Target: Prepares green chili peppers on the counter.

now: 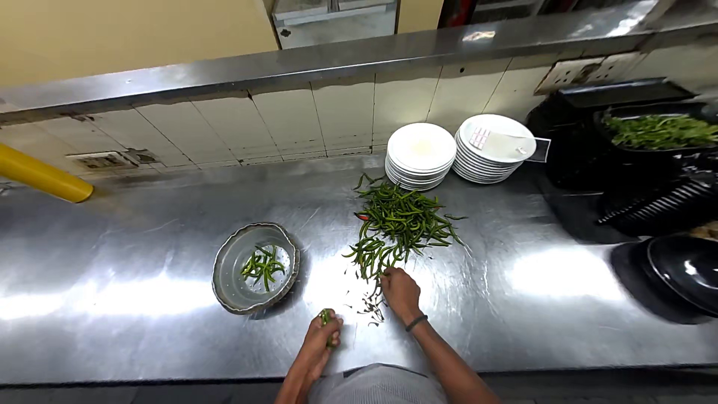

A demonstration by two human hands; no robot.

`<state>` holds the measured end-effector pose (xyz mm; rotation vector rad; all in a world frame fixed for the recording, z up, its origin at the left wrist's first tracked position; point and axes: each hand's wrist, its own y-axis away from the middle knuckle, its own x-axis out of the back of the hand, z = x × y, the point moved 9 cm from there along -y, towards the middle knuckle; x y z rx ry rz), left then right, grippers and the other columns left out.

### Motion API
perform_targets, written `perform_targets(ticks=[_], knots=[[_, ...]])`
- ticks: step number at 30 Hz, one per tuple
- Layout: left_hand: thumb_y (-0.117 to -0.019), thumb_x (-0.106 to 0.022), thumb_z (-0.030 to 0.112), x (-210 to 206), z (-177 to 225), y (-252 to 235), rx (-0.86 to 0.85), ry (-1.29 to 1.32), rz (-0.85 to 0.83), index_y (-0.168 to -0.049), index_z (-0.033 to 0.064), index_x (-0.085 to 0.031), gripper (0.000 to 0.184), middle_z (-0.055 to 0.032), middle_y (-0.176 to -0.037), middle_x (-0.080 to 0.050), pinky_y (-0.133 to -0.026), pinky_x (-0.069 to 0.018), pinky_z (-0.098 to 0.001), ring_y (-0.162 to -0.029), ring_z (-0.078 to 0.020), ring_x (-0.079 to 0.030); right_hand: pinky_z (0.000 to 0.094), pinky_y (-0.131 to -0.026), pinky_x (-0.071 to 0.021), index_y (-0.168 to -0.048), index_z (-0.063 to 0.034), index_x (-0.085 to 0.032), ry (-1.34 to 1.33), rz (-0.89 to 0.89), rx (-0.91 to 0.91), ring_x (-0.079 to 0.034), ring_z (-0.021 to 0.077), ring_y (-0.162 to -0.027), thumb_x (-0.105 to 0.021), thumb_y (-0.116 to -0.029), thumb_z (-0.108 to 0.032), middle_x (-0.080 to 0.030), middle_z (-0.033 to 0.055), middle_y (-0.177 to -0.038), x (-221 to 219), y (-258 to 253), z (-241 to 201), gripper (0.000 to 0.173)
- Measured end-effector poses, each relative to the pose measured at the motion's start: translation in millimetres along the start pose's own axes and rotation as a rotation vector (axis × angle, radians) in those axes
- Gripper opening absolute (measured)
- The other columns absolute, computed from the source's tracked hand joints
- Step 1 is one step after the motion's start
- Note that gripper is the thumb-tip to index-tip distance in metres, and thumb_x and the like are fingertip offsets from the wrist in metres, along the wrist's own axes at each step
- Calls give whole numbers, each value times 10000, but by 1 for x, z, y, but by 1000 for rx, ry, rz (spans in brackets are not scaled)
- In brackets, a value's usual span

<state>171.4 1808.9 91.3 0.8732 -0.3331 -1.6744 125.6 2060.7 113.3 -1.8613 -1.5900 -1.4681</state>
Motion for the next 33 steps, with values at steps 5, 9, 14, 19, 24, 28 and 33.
perform_targets(ticks=[5, 9, 14, 19, 24, 28, 33], knots=[[-1011, -607, 76, -26, 8, -4, -32, 2, -16, -1088, 29, -559, 102, -27, -741, -566, -517, -484, -214, -542, -77, -520, 565, -820, -537, -1085, -101, -726, 31, -81, -3, -687, 331, -980, -648, -954, -411, -704, 131, -1081, -15, -16, -10, 346], [-1016, -620, 151, -28, 16, -8, -152, -133, 8, -1121, 12, -601, 176, -37, -748, -572, -538, -485, -238, -569, -98, -527, 413, -732, -570, -1037, -94, -757, -581, -73, 0, -686, 178, -786, -715, -942, -310, -728, 53, -892, -17, -15, 3, 240], [-1019, -616, 222, -33, 34, -7, -328, -429, 70, -1154, 30, -680, 244, -71, -890, -676, -581, -510, -270, -685, -135, -612, 305, -597, -596, -1055, -22, -730, -962, -209, 26, -678, 160, -633, -746, -949, -213, -722, 80, -835, -10, 20, 5, 219], [-971, -682, 269, -62, 46, -6, -485, -842, -34, -1173, 94, -714, 269, -6, -1031, -733, -822, -594, -286, -885, -84, -694, 302, -573, -580, -959, 5, -671, -1038, -313, -11, -662, 162, -590, -775, -933, -249, -699, 88, -749, -32, 49, 3, 275], [-956, -699, 316, -60, 32, -10, -449, -983, -23, -1069, 101, -750, 249, 5, -915, -744, -815, -587, -296, -828, -72, -699, 288, -548, -571, -951, 1, -664, -1039, -353, 4, -656, 150, -567, -758, -944, -241, -692, 75, -720, -42, 56, -5, 260], [-981, -647, 321, -43, 34, -12, -405, -891, 66, -1095, 106, -736, 259, -7, -916, -730, -795, -581, -339, -822, -101, -688, 333, -692, -602, -972, 0, -602, -1091, -321, 2, -696, 184, -724, -640, -1022, -201, -702, 95, -834, -34, 46, 7, 211], [-995, -644, 290, -38, 24, -12, -314, -857, 19, -1120, 94, -722, 246, -8, -898, -742, -756, -611, -324, -776, -109, -712, 267, -591, -520, -1156, -22, -610, -1070, -509, 43, -594, 116, -647, -579, -1044, -199, -634, 43, -841, -49, 57, -4, 212]])
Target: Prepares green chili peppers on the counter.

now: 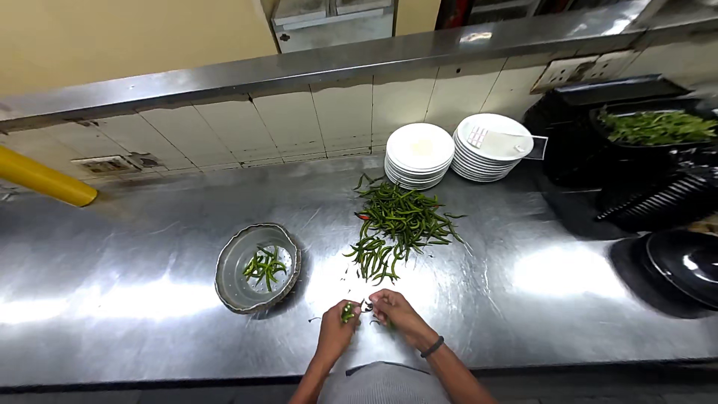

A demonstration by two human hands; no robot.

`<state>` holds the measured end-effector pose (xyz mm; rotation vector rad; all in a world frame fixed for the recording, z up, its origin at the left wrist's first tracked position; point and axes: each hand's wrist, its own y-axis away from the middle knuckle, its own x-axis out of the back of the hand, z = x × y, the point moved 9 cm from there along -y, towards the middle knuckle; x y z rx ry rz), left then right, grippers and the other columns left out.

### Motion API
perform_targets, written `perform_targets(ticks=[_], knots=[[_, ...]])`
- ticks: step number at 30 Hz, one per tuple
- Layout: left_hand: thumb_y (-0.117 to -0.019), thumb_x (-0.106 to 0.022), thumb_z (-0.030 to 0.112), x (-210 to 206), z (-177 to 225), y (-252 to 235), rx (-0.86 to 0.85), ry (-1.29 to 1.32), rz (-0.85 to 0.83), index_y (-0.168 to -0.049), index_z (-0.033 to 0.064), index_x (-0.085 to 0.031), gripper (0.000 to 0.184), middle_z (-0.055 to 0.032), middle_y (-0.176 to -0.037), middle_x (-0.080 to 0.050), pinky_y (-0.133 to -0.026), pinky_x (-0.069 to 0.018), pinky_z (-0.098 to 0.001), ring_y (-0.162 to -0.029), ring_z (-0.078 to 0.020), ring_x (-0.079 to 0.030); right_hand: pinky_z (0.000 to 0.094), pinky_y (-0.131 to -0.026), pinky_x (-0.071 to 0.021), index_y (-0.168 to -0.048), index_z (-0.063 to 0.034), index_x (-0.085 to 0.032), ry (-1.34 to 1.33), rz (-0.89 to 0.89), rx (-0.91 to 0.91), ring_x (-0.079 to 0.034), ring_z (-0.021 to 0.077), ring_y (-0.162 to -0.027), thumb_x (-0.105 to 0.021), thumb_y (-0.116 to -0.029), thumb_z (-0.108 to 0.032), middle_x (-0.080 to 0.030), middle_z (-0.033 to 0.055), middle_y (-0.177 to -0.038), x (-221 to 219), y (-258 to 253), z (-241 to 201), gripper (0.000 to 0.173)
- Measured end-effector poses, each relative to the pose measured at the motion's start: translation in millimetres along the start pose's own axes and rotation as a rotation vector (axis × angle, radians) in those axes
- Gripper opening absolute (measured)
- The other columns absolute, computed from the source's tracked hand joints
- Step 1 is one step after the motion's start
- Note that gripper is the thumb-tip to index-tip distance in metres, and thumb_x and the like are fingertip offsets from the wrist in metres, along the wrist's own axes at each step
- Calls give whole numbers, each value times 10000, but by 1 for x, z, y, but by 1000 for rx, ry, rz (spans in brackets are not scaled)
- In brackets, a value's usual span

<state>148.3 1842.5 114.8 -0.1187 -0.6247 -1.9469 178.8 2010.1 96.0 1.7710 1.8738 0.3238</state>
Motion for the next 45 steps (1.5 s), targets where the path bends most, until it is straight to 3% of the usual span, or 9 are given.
perform_targets(ticks=[13, 17, 22, 24, 27, 32, 36, 42, 45], knots=[[-969, -621, 239, -11, 11, 10, -150, -445, -10, -1107, 142, -731, 202, -19, -998, -741, -861, -583, -442, -933, -177, -712, 324, -740, -559, -912, -91, -768, 334, 102, 86, -671, 98, -741, -794, -878, -260, -730, -1, -814, -3, -2, 7, 174], [-950, -628, 153, -9, 8, 3, -201, -203, -80, -1065, 113, -721, 153, 6, -943, -732, -820, -592, -364, -854, -120, -697, 202, -495, -409, -953, -45, -718, -103, 25, -52, -498, 28, -547, -715, -941, -105, -698, 12, -813, -5, 6, 11, 61], [-1002, -619, 174, -1, -9, 3, -8, 145, -69, -1116, 31, -666, 189, -66, -886, -703, -644, -608, -323, -682, -160, -683, 280, -593, -513, -1170, -23, -683, 45, 269, -26, -627, 115, -686, -791, -885, -142, -713, 61, -892, 29, -6, 14, 327], [-993, -643, 236, -2, -22, 5, 75, 174, -55, -1154, 34, -636, 258, -79, -889, -666, -604, -572, -320, -655, -158, -642, 347, -704, -557, -1463, -18, -450, 140, 295, -100, -655, 168, -807, -796, -871, -193, -686, 109, -1015, 37, -9, 23, 708], [-956, -702, 282, -4, -32, 8, 153, 205, -40, -1189, 35, -620, 349, -85, -904, -657, -603, -553, -319, -659, -154, -622, 306, -577, -484, -1545, -47, -307, 49, 339, -164, -572, 143, -686, -670, -977, -190, -623, 111, -1019, 38, -4, 28, 689], [-1016, -630, 188, -12, -25, 11, 185, 326, -28, -1177, 8, -619, 242, -91, -878, -698, -541, -539, -276, -650, -153, -656, 346, -742, -604, -1300, 32, -596, -80, 314, -7, -703, 201, -831, -476, -1033, -34, -701, 139, -1046, 38, 2, 6, 300], [-1020, -621, 177, -23, -20, 6, 113, 332, -45, -1192, 22, -590, 234, -99, -1087, -745, -590, -571, -286, -819, -173, -724, 378, -795, -645, -1128, 62, -651, -126, 215, 63, -743, 249, -858, -608, -1002, -23, -712, 173, -1016, 19, 5, -7, 158], [-976, -691, 216, -35, -11, 3, 58, 268, -111, -1155, 19, -601, 282, -87, -904, -692, -537, -559, -304, -634, -160, -653, 295, -692, -609, -956, -76, -774, 234, 258, 157, -710, 114, -722, -814, -853, -152, -757, 24, -850, 6, 6, -11, 134], [-973, -661, 154, -36, -5, 5, -55, 15, -96, -1203, 24, -593, 273, -70, -959, -712, -742, -615, -341, -797, -153, -711, 304, -668, -598, -959, -65, -739, 263, 242, 117, -693, 125, -696, -794, -855, -119, -731, 31, -827, -1, 6, -8, 130]])
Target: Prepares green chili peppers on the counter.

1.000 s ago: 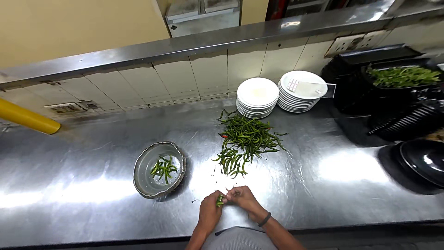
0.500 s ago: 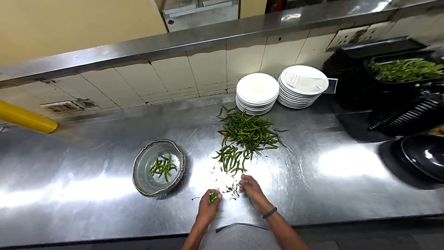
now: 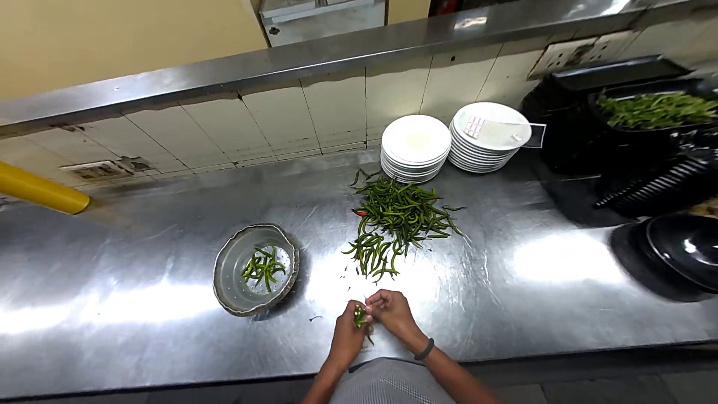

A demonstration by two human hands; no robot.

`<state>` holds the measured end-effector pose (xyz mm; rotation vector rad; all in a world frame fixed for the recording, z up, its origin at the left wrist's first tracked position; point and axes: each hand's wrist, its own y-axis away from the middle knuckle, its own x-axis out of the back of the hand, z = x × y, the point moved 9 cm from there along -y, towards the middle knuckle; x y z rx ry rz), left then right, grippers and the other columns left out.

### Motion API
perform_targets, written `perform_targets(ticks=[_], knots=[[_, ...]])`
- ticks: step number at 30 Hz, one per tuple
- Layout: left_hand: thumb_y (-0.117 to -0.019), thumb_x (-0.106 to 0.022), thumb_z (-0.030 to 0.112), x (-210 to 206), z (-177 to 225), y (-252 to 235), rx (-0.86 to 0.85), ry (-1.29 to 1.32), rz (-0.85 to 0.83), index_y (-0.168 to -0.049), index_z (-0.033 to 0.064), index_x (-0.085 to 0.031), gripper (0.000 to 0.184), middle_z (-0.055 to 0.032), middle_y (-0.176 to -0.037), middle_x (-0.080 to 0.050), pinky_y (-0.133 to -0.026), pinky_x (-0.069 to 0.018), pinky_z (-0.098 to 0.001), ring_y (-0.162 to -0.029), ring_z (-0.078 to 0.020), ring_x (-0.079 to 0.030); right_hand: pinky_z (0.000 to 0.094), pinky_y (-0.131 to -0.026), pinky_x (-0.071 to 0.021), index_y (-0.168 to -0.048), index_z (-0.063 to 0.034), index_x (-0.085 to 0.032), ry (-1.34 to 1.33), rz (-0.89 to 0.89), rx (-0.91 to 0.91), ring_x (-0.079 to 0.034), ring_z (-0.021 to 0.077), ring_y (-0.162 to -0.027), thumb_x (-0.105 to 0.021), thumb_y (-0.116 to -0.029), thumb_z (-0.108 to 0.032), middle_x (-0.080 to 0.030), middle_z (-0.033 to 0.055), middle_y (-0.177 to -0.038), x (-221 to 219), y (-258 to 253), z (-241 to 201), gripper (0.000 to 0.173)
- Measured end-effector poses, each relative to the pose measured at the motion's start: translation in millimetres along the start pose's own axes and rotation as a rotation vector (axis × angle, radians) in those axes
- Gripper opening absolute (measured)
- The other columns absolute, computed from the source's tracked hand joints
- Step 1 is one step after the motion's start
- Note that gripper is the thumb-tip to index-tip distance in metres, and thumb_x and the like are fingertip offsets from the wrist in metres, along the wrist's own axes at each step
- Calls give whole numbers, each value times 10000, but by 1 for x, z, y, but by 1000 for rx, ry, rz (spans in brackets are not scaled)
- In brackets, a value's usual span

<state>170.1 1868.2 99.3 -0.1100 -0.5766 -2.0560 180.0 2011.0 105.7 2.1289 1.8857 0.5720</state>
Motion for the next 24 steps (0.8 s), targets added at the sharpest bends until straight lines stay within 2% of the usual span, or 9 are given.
perform_targets(ticks=[3, 5, 7, 9, 12, 15, 17, 20, 24], knots=[[-931, -607, 45, -1, 11, 4, -121, -313, -9, -1274, 61, -620, 344, -56, -1024, -735, -861, -593, -422, -923, -184, -719, 332, -683, -565, -953, -48, -696, -26, -54, -37, -658, 142, -700, -769, -837, -91, -686, 35, -790, -2, -2, 7, 143], [-912, -608, 23, 4, 16, 7, -197, -396, 23, -1243, 101, -663, 345, -24, -1048, -741, -881, -595, -412, -954, -162, -718, 336, -674, -586, -953, -1, -627, -300, -122, -109, -649, 159, -680, -742, -851, -1, -649, 59, -771, -6, 0, 11, 154], [-936, -619, 52, 15, 18, 9, -269, -322, 94, -1171, 110, -695, 254, 7, -1019, -743, -858, -602, -350, -923, -110, -714, 310, -679, -556, -969, -41, -544, -603, -208, -199, -620, 135, -677, -684, -881, 54, -624, 33, -768, -13, 4, 15, 191], [-967, -627, 71, 29, 11, 8, -251, -62, 162, -1161, 60, -684, 202, -3, -962, -747, -803, -615, -295, -859, -95, -718, 309, -699, -565, -1043, -41, -546, -695, -220, -208, -635, 142, -712, -678, -899, 47, -644, 49, -815, -13, 2, 17, 215], [-1004, -593, 57, 42, -10, 8, -41, 406, 202, -1192, -31, -626, 210, -119, -941, -737, -650, -581, -292, -789, -181, -705, 344, -792, -615, -1236, 7, -623, -192, -104, -51, -724, 183, -861, -713, -888, -1, -740, 99, -1006, 10, -20, 22, 360], [-1055, -511, 93, 47, -20, 12, 101, 689, 201, -1232, -45, -560, 229, -169, -982, -718, -698, -555, -297, -831, -198, -684, 446, -935, -568, -1227, -100, -700, 424, 16, 0, -699, 215, -1034, -665, -914, -115, -723, 75, -1165, 31, -39, 9, 314], [-1068, -491, 104, 46, -24, 16, 182, 851, 189, -1270, -33, -528, 247, -183, -993, -709, -727, -596, -365, -855, -249, -708, 505, -945, -547, -1171, -137, -735, 644, 141, 42, -674, 274, -1084, -619, -959, -126, -716, 92, -1142, 42, -46, -15, 242], [-1076, -504, 131, 34, -29, 19, 334, 988, 119, -1356, 5, -508, 307, -177, -990, -675, -798, -628, -518, -868, -333, -725, 523, -910, -517, -1167, -177, -747, 920, 181, 122, -608, 339, -1153, -625, -921, -44, -673, 124, -1183, 39, -63, -31, 305], [-1075, -514, 154, 22, -26, 17, 386, 961, 45, -1338, 6, -566, 306, -121, -942, -659, -778, -628, -437, -795, -248, -703, 563, -917, -492, -1215, -81, -701, 1206, 59, 118, -563, 395, -1196, -661, -877, -9, -595, 200, -1268, 19, -77, -24, 348]])
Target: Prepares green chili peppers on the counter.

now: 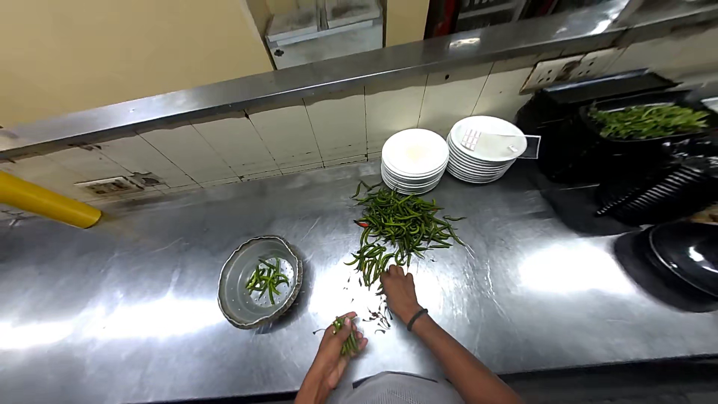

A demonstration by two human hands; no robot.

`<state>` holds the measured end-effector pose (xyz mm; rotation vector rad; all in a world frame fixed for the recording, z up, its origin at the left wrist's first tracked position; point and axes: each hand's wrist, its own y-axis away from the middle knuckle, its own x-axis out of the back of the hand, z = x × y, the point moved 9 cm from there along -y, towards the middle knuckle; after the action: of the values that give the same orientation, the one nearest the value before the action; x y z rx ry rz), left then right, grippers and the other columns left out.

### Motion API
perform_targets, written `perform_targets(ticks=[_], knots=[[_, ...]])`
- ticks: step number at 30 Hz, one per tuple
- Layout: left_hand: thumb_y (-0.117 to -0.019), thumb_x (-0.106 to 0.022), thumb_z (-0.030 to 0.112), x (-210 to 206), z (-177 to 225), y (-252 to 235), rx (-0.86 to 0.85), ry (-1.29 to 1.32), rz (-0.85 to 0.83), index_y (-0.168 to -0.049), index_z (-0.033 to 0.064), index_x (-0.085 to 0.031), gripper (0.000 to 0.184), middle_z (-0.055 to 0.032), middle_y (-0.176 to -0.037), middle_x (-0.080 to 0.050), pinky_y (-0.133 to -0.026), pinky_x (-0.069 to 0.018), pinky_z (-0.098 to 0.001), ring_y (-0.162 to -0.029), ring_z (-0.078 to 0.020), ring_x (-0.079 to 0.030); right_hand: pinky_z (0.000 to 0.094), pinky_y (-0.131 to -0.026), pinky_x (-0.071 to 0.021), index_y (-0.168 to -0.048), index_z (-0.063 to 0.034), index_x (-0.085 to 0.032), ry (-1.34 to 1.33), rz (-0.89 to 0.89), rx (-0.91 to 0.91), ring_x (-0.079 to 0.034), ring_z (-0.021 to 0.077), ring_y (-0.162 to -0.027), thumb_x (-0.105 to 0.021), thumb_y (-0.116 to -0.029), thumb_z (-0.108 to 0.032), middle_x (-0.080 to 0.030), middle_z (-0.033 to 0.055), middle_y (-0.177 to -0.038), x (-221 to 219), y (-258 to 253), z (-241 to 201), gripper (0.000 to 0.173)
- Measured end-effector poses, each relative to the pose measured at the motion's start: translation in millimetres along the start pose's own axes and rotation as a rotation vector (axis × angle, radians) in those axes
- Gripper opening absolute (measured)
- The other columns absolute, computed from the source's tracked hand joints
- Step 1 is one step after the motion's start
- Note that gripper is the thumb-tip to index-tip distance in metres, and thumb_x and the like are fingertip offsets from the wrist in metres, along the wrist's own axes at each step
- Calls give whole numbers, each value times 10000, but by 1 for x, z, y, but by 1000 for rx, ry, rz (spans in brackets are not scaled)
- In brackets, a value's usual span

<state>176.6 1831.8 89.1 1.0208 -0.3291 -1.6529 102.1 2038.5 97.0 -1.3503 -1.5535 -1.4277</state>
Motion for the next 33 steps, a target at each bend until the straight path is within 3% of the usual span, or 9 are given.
perform_targets(ticks=[4, 7, 11, 16, 17, 20, 25, 30, 33], knots=[[-1025, -586, 77, -7, -1, -1, -15, -81, -27, -1363, 5, -542, 348, -114, -912, -654, -665, -603, -329, -703, -181, -663, 557, -938, -471, -1182, -54, -696, -46, 122, 29, -580, 375, -1173, -625, -986, -207, -625, 174, -1227, 20, 9, 5, 258], [-971, -643, 33, -9, 5, -4, -116, -144, -20, -1261, -9, -537, 311, -73, -823, -613, -557, -522, -243, -611, -112, -585, 507, -1009, -489, -1171, -65, -722, -463, 195, -11, -628, 293, -1155, -592, -1024, -271, -682, 122, -1189, 39, 22, 19, 285], [-975, -673, 87, -20, 15, -11, -178, -196, 13, -1143, 4, -557, 221, -42, -742, -566, -479, -448, -208, -528, -75, -502, 344, -810, -601, -1145, -40, -698, -1048, 162, -52, -721, 145, -840, -581, -1031, -198, -750, 45, -944, 23, 31, 31, 226], [-994, -661, 144, -38, 26, -18, -275, -339, -35, -1283, 0, -606, 327, -90, -875, -658, -519, -467, -232, -599, -104, -555, 331, -720, -595, -1186, 3, -669, -1411, -50, -12, -715, 169, -772, -637, -1007, -158, -753, 82, -897, -6, 50, 4, 243], [-1000, -654, 154, -40, 27, -18, -272, -377, -44, -1296, 13, -617, 330, -99, -941, -697, -536, -474, -241, -627, -108, -576, 337, -725, -594, -1198, 11, -653, -1440, -118, 15, -709, 169, -770, -650, -1000, -161, -746, 87, -891, -10, 55, -6, 262], [-985, -682, 172, -39, 22, -20, -213, -379, -58, -1214, 8, -653, 283, -73, -843, -653, -510, -454, -232, -598, -97, -548, 350, -689, -596, -1213, 3, -604, -1440, -251, -10, -705, 185, -729, -740, -945, -199, -735, 101, -865, -23, 65, -19, 362], [-987, -679, 176, -27, 15, -17, -117, -329, -69, -1127, 21, -656, 210, -67, -827, -635, -469, -409, -202, -568, -79, -520, 356, -708, -617, -1149, 13, -638, -1524, -293, -61, -723, 205, -740, -810, -887, -182, -742, 121, -855, -33, 74, -15, 369], [-1004, -654, 151, -27, 4, -13, -31, -294, -143, -1224, 25, -646, 253, -84, -883, -686, -470, -424, -186, -581, -66, -555, 348, -685, -615, -1162, 12, -627, -1608, -339, -38, -692, 197, -697, -810, -884, -158, -694, 108, -817, -34, 83, -22, 373], [-1000, -662, 163, -21, 2, -12, -36, -316, -103, -1181, 36, -667, 221, -64, -871, -664, -468, -411, -190, -590, -70, -544, 238, -503, -436, -1127, -50, -657, -1543, -325, -59, -522, 90, -558, -743, -948, -245, -635, 34, -777, -37, 81, -20, 278]])
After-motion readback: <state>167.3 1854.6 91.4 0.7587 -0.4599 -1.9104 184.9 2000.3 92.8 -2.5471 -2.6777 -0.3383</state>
